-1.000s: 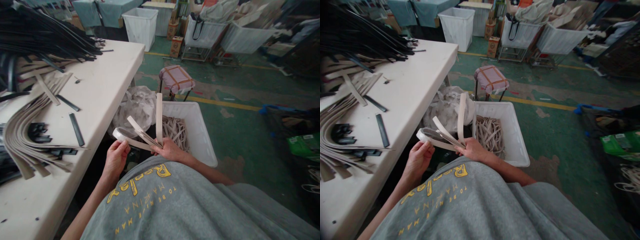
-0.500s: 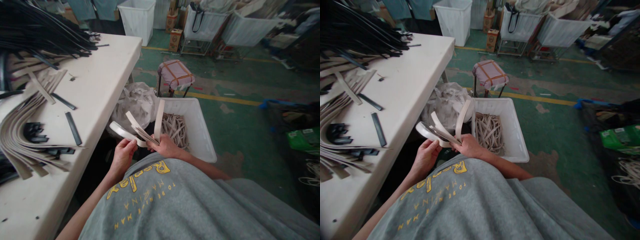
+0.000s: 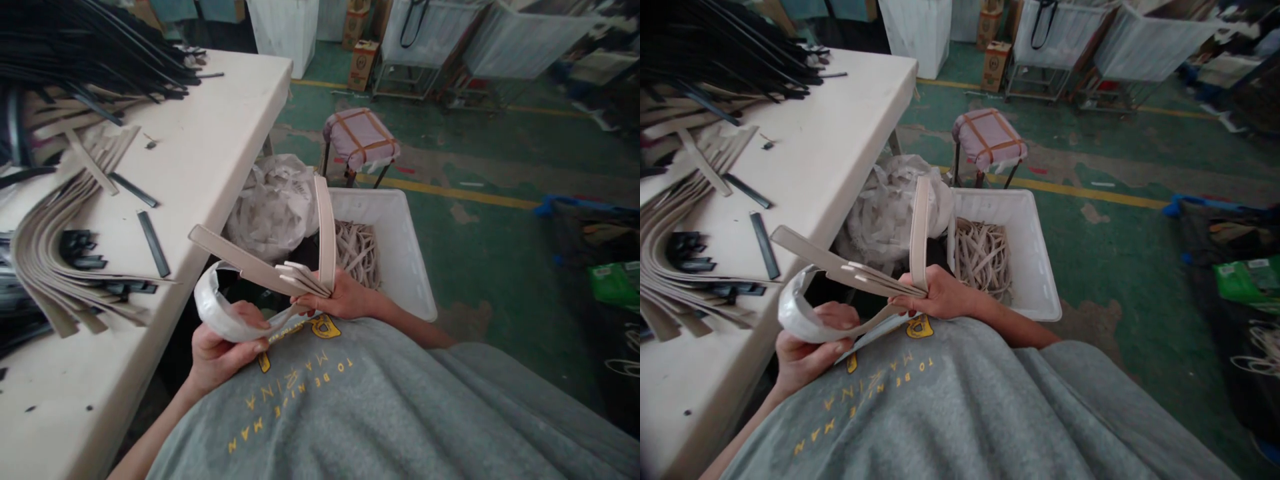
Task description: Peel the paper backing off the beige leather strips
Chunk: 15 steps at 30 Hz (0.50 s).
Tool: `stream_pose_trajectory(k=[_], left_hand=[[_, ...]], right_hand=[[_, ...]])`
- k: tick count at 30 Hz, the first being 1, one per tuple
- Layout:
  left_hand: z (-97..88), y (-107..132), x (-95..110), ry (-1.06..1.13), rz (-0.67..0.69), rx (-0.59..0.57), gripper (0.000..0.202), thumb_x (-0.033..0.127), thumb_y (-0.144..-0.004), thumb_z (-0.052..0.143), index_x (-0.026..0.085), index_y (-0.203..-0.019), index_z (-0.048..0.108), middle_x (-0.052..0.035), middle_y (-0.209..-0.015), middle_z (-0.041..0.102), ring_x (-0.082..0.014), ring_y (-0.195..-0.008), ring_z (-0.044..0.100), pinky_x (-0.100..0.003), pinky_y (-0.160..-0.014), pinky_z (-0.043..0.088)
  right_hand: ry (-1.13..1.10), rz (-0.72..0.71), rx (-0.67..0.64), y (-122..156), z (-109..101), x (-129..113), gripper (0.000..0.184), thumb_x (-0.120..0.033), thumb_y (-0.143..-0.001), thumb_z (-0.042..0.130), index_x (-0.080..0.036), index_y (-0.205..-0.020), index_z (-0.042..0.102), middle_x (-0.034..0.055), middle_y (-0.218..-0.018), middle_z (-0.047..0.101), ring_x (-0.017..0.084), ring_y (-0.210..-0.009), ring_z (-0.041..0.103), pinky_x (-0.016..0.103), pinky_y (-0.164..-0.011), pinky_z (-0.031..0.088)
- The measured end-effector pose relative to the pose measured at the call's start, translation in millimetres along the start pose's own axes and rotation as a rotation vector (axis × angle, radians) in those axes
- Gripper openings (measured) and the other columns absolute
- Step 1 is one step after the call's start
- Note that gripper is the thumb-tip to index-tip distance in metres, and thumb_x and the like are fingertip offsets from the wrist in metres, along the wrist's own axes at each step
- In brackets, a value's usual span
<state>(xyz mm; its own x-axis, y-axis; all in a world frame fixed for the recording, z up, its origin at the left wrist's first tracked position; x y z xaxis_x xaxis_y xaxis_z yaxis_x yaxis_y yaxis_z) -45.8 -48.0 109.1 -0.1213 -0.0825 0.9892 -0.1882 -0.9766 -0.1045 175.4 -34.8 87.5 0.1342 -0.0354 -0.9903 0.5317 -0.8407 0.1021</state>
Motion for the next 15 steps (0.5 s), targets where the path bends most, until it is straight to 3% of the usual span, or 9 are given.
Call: stream_pose_trajectory(k=[4,6,10,13,15], left_hand=[[2.4,9.5,10.0,0.006,-0.029,-0.048,0.032,0.013,-0.039,0.096,0.024,-0.065,0.081,-0.0072,-0.056,0.068,-0.024,-0.052,0.062,-0.041,-0.054,0.053],[0.7,13.7,6.1,0.005,-0.018,0.001,0.033,0.013,-0.041,0.096,0.024,-0.069,0.082,-0.0074,-0.06,0.07,-0.0235,-0.056,0.063,-0.039,-0.056,0.054],[2.9,13.2,-28.6,0.113,-0.173,0.267,0.034,0.023,-0.052,0.096,0.022,-0.082,0.08,-0.0036,-0.069,0.07,-0.0177,-0.062,0.063,-0.03,-0.058,0.052],[16.7,0.6,-55.6,0.278,-0.361,0.279,0.039,0.032,-0.052,0.097,0.018,-0.084,0.078,-0.0019,-0.067,0.068,-0.0125,-0.058,0.058,-0.025,-0.055,0.05],[18.3,-10.8,-62.5,0.353,-0.399,0.296,0.041,0.032,-0.049,0.098,0.016,-0.079,0.075,-0.0017,-0.069,0.068,-0.0101,-0.058,0.057,-0.022,-0.055,0.049]], right_hand=[[0.072,-0.001,-0.022,5.9,0.3,-6.1,0.029,-0.047,-0.089,0.066,-0.018,-0.09,0.072,0.0016,-0.077,0.072,0.016,-0.071,0.069,0.025,-0.064,0.056],[0.07,0.002,-0.011,7.9,0.1,-9.1,0.03,-0.047,-0.09,0.065,-0.018,-0.093,0.072,0.002,-0.079,0.073,0.016,-0.071,0.069,0.025,-0.064,0.056],[0.093,-0.007,0.088,-3.7,6.5,-11.5,0.028,-0.043,-0.094,0.063,-0.017,-0.088,0.068,0.0009,-0.072,0.069,0.014,-0.064,0.067,0.022,-0.057,0.052],[0.154,-0.018,0.14,-23.0,13.3,-7.1,0.026,-0.041,-0.093,0.064,-0.016,-0.086,0.068,0.0003,-0.071,0.068,0.013,-0.063,0.066,0.022,-0.058,0.05],[0.133,-0.015,0.142,-32.8,12.8,-0.6,0.025,-0.04,-0.094,0.064,-0.016,-0.088,0.069,0.0009,-0.075,0.07,0.014,-0.066,0.067,0.022,-0.06,0.052]])
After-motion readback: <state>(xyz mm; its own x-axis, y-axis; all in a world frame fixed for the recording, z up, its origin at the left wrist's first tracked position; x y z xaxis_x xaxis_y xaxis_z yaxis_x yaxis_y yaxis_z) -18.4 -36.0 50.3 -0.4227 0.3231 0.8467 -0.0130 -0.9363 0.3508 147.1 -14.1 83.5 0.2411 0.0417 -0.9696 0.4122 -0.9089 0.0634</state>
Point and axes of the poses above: each hand's wrist, its own y-axis away from the middle knuckle, its own z-axis out of the palm, x = y × z, the point moved 4 cm from there along -y, towards the middle knuckle
